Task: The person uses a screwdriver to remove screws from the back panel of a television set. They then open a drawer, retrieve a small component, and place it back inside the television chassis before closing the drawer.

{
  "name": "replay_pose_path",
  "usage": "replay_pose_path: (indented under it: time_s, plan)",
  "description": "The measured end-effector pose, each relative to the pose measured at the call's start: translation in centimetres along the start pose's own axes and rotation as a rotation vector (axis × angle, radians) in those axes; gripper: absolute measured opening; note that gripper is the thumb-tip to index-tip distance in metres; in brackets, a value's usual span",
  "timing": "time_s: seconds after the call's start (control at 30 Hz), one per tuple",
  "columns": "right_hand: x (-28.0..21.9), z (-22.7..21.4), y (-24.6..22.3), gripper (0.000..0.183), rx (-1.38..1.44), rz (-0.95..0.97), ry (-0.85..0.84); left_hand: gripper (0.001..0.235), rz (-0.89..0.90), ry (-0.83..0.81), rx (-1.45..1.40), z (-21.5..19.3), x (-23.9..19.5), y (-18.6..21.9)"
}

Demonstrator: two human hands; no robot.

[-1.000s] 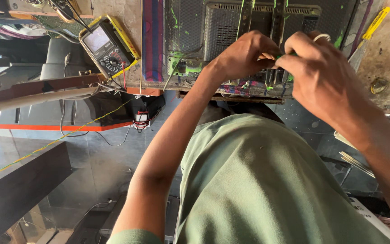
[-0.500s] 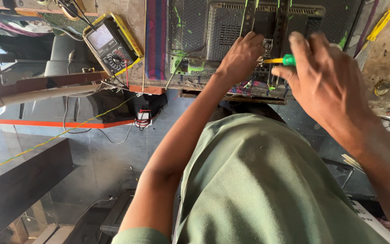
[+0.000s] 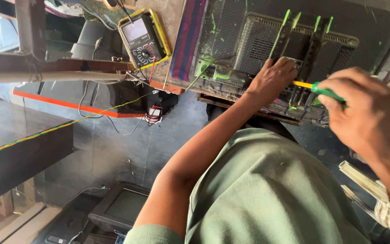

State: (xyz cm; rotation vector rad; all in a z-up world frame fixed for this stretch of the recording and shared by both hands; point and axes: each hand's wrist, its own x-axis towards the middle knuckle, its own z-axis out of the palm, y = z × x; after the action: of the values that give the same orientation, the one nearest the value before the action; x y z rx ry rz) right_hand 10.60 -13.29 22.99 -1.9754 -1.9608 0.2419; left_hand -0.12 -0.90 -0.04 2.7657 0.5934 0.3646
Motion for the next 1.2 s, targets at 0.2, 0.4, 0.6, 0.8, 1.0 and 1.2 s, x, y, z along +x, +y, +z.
replay_pose_path:
  time_s: [0.2, 0.4, 0.6, 0.8, 1.0, 1.2]
  plan:
    - [0.0, -1.1, -1.5, 0.021, 0.280, 0.122, 0.100, 0.021, 0.001, -0.052, 0.025, 3.2, -0.4, -0.1]
    - [6.0, 4.8, -5.3, 0.021, 0.232, -0.175, 0.155, 0.040, 0.031, 0.124, 0.045, 6.9, -0.3, -1.0]
    - [7.7, 10.0, -5.8, 0.021, 0.212, -0.169, 0.096, 0.044, -0.135, 0.020, -0.423, 6.4, -1.5, -0.9]
    - [7.3, 11.4, -7.0, 0.026, 0.129, -0.091, 0.076, 0.052, -0.059, 0.343, -0.240, 5.3, -2.1, 0.1]
    - [8.4, 11.6, -9.6, 0.029, 0.046, 0.051, 0.040, 0.031, 0.052, -0.346, -0.365, 0.4, -3.2, -2.0]
    - [9.4, 9.5, -9.4, 0.031, 0.061, -0.199, 0.038, 0.033, -0.152, 0.104, -1.078, -6.7, -11.3, -5.4]
